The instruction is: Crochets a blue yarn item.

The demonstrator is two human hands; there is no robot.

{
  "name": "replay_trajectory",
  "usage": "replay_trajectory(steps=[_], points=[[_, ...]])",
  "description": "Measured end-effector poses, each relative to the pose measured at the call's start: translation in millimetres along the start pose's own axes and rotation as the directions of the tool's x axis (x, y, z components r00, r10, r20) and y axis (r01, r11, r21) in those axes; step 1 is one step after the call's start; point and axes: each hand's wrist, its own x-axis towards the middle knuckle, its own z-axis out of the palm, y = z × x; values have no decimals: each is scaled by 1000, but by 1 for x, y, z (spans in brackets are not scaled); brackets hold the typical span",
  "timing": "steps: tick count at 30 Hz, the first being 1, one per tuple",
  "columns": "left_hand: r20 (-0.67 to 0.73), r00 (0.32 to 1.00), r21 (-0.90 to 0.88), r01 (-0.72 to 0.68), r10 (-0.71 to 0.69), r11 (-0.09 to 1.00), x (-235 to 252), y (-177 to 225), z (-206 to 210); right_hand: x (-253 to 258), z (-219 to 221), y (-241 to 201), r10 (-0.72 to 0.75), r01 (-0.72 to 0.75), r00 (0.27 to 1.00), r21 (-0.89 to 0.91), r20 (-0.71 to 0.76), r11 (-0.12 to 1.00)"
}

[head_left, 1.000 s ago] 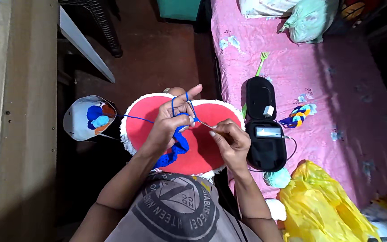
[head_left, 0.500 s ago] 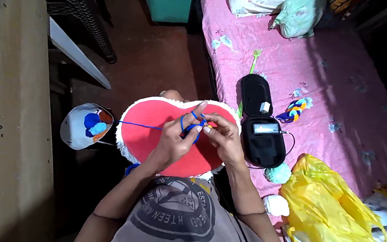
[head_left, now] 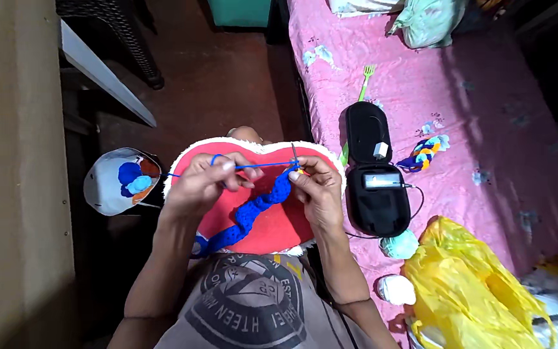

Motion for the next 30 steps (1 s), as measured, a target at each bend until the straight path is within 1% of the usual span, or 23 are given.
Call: replay_trajectory(steps=[2,3,4,6,8,9,12,14,16,18,21,23,24,26,28,30], points=[[-19,1000,-104,-26,25,994,0,2,-3,-1,2,2,3,-3,1000,3,-7,1000],[-26,999,-113,-29,26,993,0,1,-1,-1,3,3,6,-6,1000,6,-10,1000],[-16,1000,-66,-15,14,998,0,0,4,-1,4,4,11,-11,1000,11,-14,1000],[-29,999,128,43,-40,991,2,-1,20,-1,6,4,24,-24,1000,14,-19,1000],[-105,993,327,91,-59,941,4,0,39,-3,7,4,29,-29,999,-8,-28,1000],[-143,989,385,96,-44,918,5,-1,47,-4,7,4,23,-24,999,-20,-34,1000],[-209,977,416,49,43,908,6,-7,57,-6,8,6,-14,12,999,-46,-40,999],[-244,968,404,42,63,914,6,-10,59,-8,8,6,-39,37,998,-52,-41,998],[-287,958,367,81,30,927,8,-8,61,-9,8,8,-52,51,998,-34,-43,998],[-309,949,261,141,-55,955,9,-6,61,-10,6,11,-49,49,998,15,-26,999],[-276,943,25,199,-185,980,11,-10,58,-9,2,13,-27,25,999,109,17,994],[-262,939,-89,207,-224,974,11,-14,59,-8,0,12,2,-7,999,145,35,989],[-265,936,-115,207,-231,972,11,-15,60,-7,-2,11,16,-22,999,144,45,989],[-272,936,-114,199,-223,973,11,-16,60,-5,-8,9,21,-29,996,90,84,996],[-264,944,-76,184,-197,980,11,-14,59,-2,-16,5,-2,7,989,-33,151,999],[-265,947,-35,177,-180,984,11,-11,59,0,-25,-1,-29,73,970,-178,240,981]])
